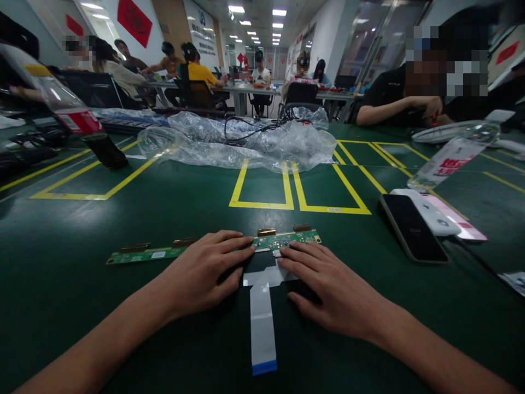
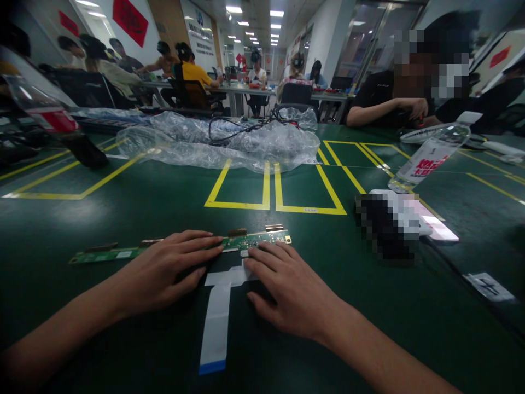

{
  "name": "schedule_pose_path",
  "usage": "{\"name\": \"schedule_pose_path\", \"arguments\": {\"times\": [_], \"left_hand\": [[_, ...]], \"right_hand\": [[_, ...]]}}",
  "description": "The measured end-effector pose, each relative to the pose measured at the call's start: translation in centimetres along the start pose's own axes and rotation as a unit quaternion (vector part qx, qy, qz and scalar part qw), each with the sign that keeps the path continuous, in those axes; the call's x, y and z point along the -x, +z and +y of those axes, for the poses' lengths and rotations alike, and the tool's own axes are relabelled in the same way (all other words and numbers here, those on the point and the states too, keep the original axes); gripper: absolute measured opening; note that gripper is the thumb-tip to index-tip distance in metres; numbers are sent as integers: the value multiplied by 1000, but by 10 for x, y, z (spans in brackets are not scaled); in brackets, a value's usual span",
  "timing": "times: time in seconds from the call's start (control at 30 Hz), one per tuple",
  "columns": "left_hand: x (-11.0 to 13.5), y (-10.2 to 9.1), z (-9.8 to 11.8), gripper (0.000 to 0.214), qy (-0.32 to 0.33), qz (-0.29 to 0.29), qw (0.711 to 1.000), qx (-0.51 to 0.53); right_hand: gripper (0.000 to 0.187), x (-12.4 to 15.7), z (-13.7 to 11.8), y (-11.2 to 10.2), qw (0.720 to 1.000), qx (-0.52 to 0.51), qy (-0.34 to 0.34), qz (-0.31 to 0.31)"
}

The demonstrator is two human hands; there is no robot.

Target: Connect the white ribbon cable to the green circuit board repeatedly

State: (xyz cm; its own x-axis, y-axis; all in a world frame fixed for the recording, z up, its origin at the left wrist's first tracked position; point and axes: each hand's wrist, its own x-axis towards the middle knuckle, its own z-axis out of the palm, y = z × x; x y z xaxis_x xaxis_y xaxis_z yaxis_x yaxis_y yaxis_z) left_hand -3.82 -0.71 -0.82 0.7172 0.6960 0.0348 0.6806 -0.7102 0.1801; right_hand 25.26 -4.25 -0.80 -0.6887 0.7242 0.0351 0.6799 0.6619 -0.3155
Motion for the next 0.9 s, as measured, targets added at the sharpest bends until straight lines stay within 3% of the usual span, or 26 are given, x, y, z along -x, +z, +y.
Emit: {"name": "schedule_pose_path", "arguments": {"times": [0.23,0.6,0.9], "left_hand": [[-7,8,14,53,15,-12,1000,-10],[-6,11,13,63,33,-45,998,39],[-4,7,8,55,62,-6,995,83]], "right_hand": [[60,0,-4,-3,999,-21,-6,-23],[67,-1,-7,0,997,-37,-1,-61],[67,1,-5,2,999,-25,-1,-46]]}}
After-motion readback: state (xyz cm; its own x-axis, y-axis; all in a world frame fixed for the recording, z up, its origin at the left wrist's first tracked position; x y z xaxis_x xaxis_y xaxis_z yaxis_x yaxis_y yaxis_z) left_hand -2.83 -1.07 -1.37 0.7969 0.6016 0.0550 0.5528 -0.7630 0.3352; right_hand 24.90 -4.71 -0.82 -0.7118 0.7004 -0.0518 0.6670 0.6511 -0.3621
